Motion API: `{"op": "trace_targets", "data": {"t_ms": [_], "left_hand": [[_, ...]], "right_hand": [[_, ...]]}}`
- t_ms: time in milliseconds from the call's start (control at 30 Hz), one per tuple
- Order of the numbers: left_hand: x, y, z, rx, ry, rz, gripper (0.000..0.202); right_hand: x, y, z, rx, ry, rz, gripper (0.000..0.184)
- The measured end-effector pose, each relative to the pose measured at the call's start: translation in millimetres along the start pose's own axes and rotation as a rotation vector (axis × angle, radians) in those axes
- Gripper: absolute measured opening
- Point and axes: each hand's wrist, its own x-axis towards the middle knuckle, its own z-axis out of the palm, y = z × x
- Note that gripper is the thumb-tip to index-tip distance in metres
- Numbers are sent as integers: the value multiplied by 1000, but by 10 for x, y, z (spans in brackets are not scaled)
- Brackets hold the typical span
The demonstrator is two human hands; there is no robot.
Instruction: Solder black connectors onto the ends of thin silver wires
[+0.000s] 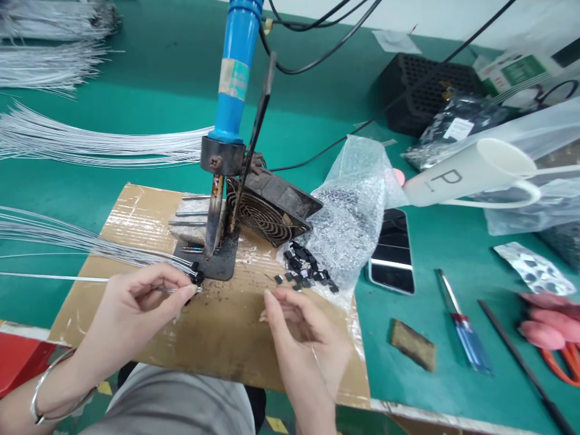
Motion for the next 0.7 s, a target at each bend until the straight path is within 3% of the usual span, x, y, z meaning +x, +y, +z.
{"op": "trace_targets", "data": {"t_ms": [167, 333, 467, 700], "left_hand": [[2, 9, -10, 36, -29, -39, 11], [20, 101, -28, -25, -83, -34, 11], [40, 142, -26, -118, -137, -24, 12], [55, 138, -23, -157, -128, -22, 14]], "right_hand": [[-122, -202, 212, 224, -108, 111, 5], [-198, -272, 359, 311, -257, 195, 14], [-249, -365, 441, 366, -266, 304, 14], [-266, -393, 450, 380, -286, 283, 10]]}}
